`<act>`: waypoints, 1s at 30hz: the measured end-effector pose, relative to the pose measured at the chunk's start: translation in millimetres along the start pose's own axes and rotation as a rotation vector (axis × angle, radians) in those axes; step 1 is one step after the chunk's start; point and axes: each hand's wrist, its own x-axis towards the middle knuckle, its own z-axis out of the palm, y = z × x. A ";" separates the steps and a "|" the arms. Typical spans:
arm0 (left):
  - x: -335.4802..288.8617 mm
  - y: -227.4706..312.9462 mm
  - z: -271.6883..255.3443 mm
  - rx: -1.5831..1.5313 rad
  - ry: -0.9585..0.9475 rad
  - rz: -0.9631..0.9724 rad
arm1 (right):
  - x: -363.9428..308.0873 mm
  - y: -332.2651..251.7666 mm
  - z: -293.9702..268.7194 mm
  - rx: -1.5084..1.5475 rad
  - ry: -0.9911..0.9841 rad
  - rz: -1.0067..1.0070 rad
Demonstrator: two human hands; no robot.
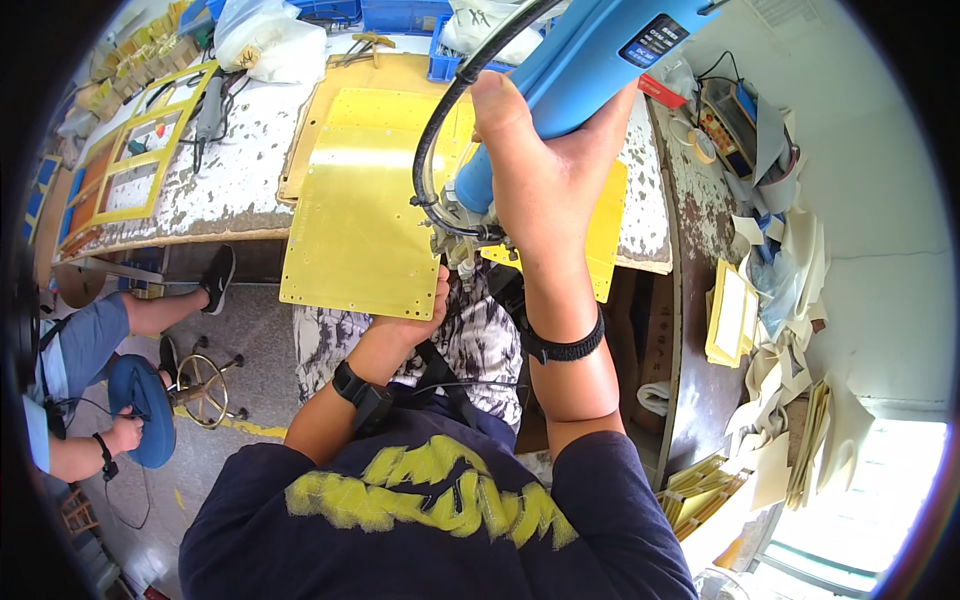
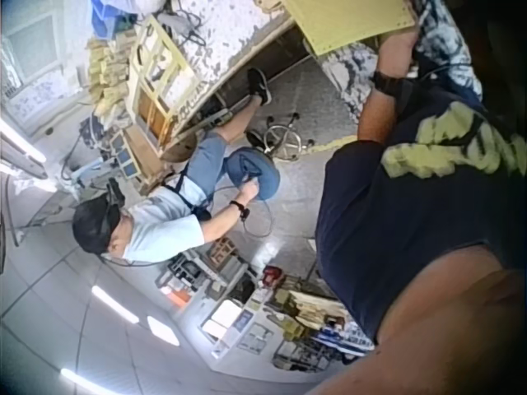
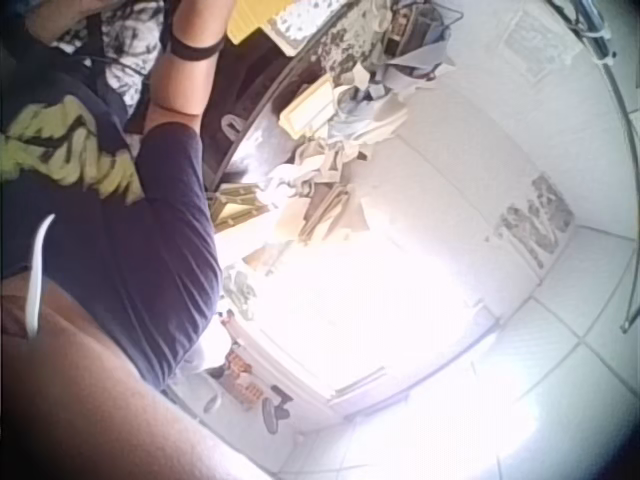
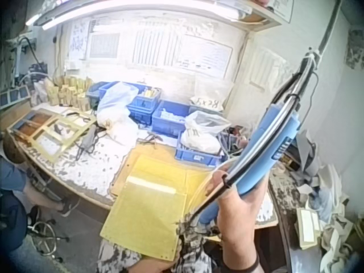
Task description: Assembling yellow metal plates with white inserts using a pneumatic screwdriver.
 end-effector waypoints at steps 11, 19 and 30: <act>0.6 0.0 0.9 0.027 -0.032 0.003 | -3.8 -0.5 1.3 -0.061 -0.033 0.013; -1.1 -1.0 5.4 0.035 -0.008 0.021 | -7.6 1.4 4.9 -0.086 -0.044 -0.019; 4.9 1.4 8.4 -0.037 -0.072 -0.013 | -6.0 1.3 6.9 -0.046 -0.003 0.017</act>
